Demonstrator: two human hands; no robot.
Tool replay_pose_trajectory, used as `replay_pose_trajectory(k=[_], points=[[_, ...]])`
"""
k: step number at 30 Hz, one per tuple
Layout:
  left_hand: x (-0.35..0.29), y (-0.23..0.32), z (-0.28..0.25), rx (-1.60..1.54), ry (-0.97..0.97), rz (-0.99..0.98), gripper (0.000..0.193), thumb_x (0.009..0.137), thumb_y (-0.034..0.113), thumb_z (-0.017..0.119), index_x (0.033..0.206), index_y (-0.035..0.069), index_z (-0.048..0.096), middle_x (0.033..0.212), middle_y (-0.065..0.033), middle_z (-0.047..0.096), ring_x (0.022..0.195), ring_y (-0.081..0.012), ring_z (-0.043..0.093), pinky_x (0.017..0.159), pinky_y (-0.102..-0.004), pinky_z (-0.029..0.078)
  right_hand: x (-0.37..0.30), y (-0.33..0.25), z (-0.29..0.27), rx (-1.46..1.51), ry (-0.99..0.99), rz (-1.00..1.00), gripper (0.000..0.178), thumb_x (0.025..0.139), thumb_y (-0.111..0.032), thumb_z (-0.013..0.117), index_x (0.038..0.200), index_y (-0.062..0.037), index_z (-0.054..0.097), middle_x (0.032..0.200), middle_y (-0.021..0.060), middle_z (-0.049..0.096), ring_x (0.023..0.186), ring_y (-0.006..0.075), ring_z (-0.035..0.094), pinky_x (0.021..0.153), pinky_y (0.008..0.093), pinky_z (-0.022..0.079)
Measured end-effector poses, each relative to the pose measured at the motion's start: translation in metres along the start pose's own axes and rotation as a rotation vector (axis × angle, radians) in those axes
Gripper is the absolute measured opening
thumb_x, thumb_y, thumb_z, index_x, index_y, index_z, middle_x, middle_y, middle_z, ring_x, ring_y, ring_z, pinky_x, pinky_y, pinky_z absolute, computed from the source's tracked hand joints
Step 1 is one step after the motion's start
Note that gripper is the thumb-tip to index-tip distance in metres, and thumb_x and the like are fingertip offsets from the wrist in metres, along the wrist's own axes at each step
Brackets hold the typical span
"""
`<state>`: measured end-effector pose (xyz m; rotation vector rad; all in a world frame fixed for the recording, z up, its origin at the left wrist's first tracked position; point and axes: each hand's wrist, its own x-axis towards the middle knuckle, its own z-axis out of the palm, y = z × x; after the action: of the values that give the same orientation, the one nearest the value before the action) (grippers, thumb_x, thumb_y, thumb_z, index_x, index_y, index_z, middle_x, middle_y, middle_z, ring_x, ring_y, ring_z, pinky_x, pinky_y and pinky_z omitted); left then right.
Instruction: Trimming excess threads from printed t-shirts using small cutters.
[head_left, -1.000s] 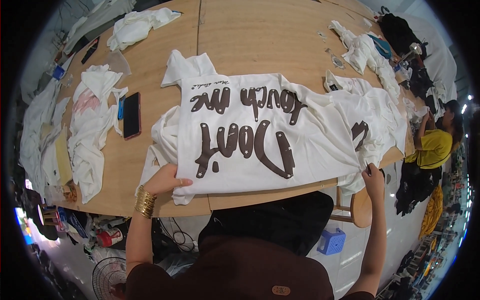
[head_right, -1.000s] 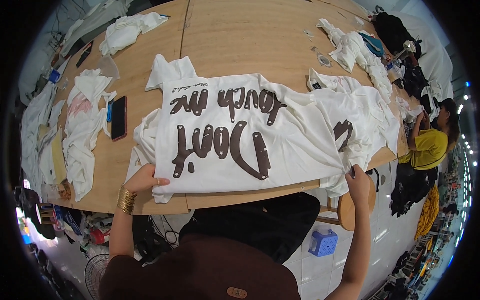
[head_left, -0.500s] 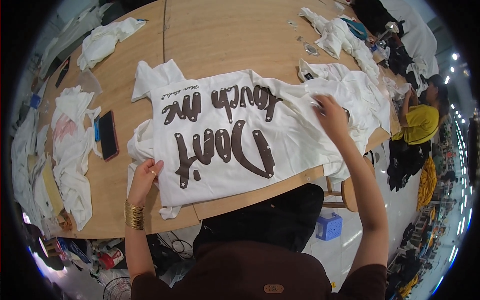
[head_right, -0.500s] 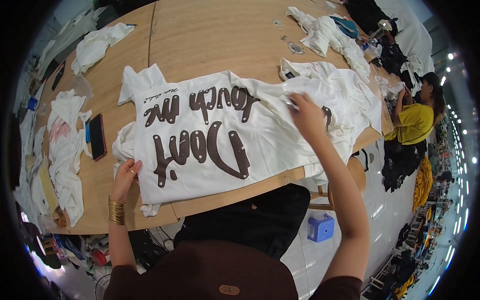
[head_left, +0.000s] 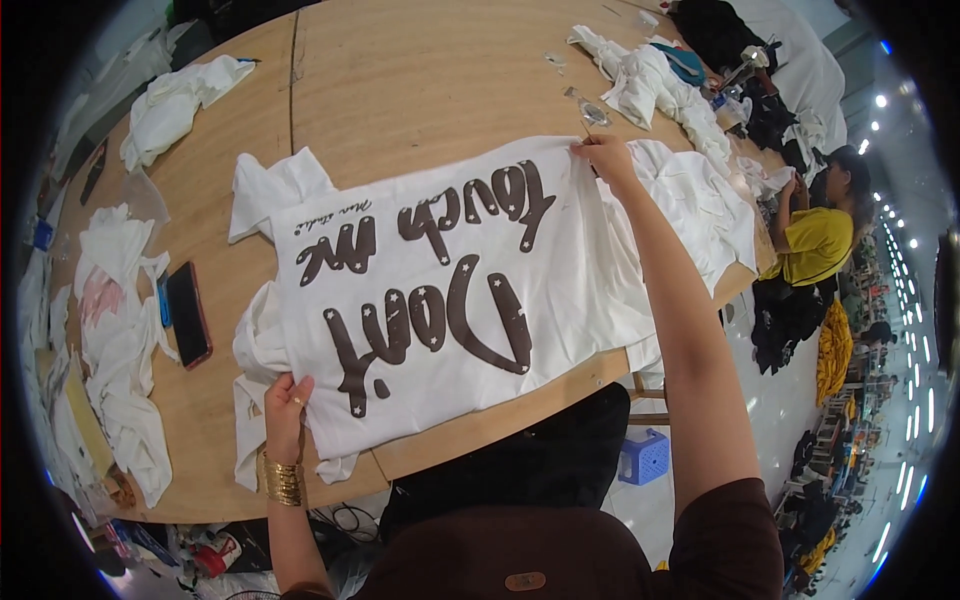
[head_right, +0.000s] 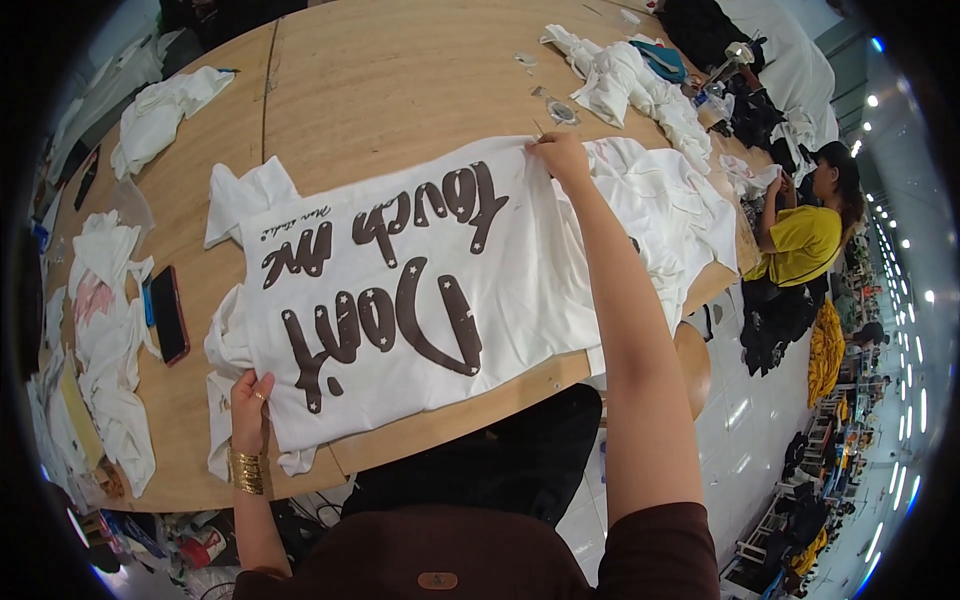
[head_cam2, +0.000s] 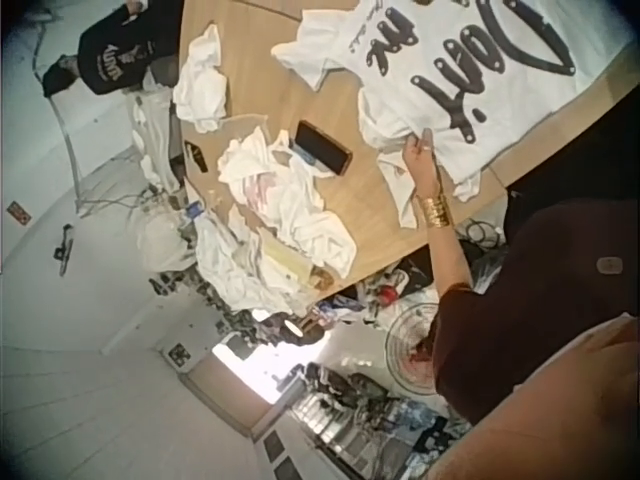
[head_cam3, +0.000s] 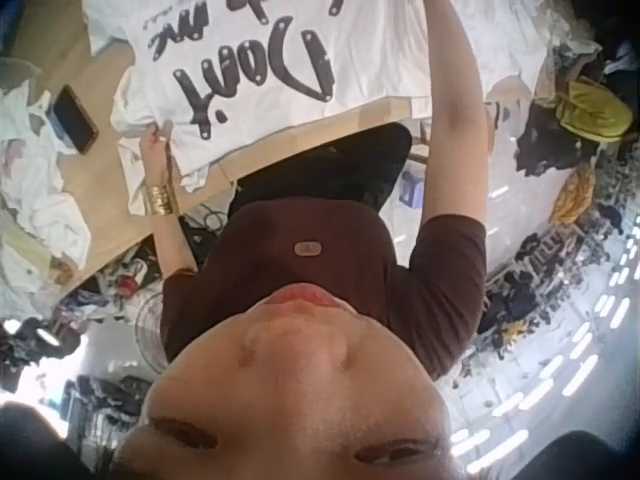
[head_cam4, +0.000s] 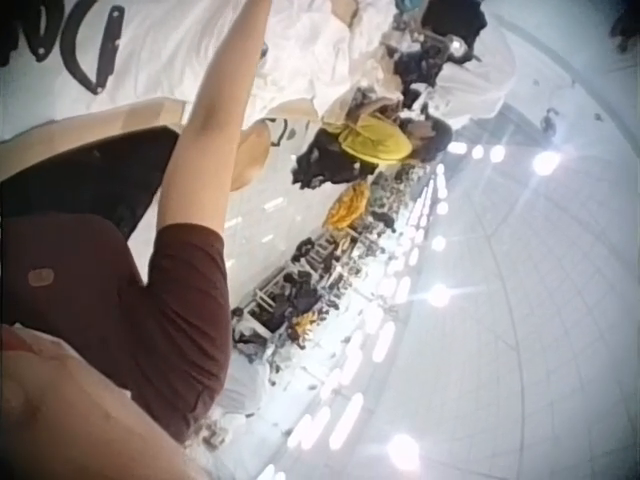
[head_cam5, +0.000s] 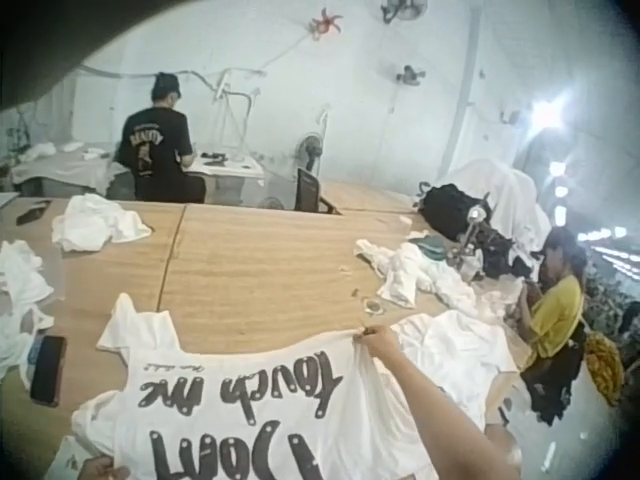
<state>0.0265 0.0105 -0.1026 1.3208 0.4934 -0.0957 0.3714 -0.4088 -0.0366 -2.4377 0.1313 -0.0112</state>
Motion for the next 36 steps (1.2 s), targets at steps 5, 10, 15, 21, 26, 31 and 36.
replay_pose_trajectory(k=[5, 10, 15, 21, 26, 31, 36], points=[[0.005, -0.006, -0.005, -0.012, 0.0, -0.004, 0.021, 0.087, 0.01, 0.055, 0.102, -0.005, 0.056, 0.095, -0.005, 0.062, 0.081, -0.0087, 0.056, 0.074, -0.0217, 0.044, -0.02, -0.011, -0.021, 0.435, -0.166, 0.204, 0.018, 0.079, -0.027, 0.064, 0.076, -0.0094, 0.059, 0.052, -0.0044, 0.042, 0.039, 0.0056, 0.035, 0.035, 0.022, 0.022], [-0.001, 0.019, 0.008, 0.433, 0.184, 0.095, 0.02, 0.083, 0.011, 0.059, 0.099, -0.001, 0.057, 0.086, -0.0018, 0.06, 0.074, -0.0071, 0.052, 0.068, -0.0199, 0.041, -0.071, -0.051, -0.039, 0.575, -0.23, 0.068, 0.018, 0.082, -0.027, 0.061, 0.086, -0.0098, 0.057, 0.055, -0.0061, 0.043, 0.039, 0.0011, 0.033, 0.034, 0.0189, 0.021], [0.003, 0.093, 0.083, 0.477, 0.213, 0.668, 0.051, 0.075, 0.012, 0.065, 0.121, 0.004, 0.044, 0.116, -0.008, 0.048, 0.102, -0.0179, 0.046, 0.087, -0.0298, 0.036, -0.139, -0.119, -0.056, 0.66, -0.422, 0.006, 0.017, 0.082, -0.024, 0.062, 0.089, -0.0097, 0.058, 0.06, -0.0071, 0.046, 0.041, -0.0007, 0.032, 0.035, 0.0176, 0.018], [0.026, 0.174, 0.191, 0.409, -0.486, 0.863, 0.075, 0.068, 0.025, 0.076, 0.127, -0.001, 0.037, 0.118, -0.0113, 0.048, 0.109, -0.018, 0.045, 0.095, -0.0292, 0.035, -0.199, -0.172, -0.078, 0.595, -0.577, -0.247, 0.016, 0.081, -0.022, 0.062, 0.09, -0.0098, 0.059, 0.063, -0.0085, 0.045, 0.048, -0.0007, 0.033, 0.039, 0.017, 0.02], [0.0, 0.189, 0.204, 0.509, -0.829, 0.247, 0.032, 0.08, 0.023, 0.066, 0.099, -0.002, 0.059, 0.086, -0.0024, 0.062, 0.079, -0.0077, 0.056, 0.074, -0.0234, 0.045, -0.21, -0.136, -0.086, 0.533, -0.364, -0.525, 0.019, 0.082, -0.024, 0.062, 0.093, -0.0084, 0.06, 0.071, -0.0065, 0.051, 0.054, -0.0005, 0.036, 0.044, 0.0164, 0.026], [-0.034, 0.152, 0.156, 0.276, -0.676, 0.099, 0.054, 0.075, 0.025, 0.069, 0.116, -0.002, 0.048, 0.104, -0.0058, 0.057, 0.093, -0.0119, 0.052, 0.08, -0.0247, 0.043, -0.251, -0.064, -0.069, 0.622, -0.551, -0.164, 0.036, 0.081, -0.028, 0.061, 0.112, -0.0098, 0.057, 0.094, -0.0021, 0.059, 0.053, 0.0012, 0.035, 0.045, 0.0175, 0.029], [-0.062, 0.106, 0.113, 0.238, -0.667, 0.024, 0.087, 0.061, 0.03, 0.076, 0.129, -0.003, 0.032, 0.122, -0.0098, 0.046, 0.111, -0.0191, 0.044, 0.094, -0.0316, 0.035, -0.274, -0.059, -0.022, 0.757, -0.792, -0.169, 0.054, 0.081, -0.042, 0.057, 0.122, -0.0086, 0.051, 0.093, -0.0012, 0.059, 0.05, 0.0045, 0.034, 0.045, 0.0195, 0.03]])
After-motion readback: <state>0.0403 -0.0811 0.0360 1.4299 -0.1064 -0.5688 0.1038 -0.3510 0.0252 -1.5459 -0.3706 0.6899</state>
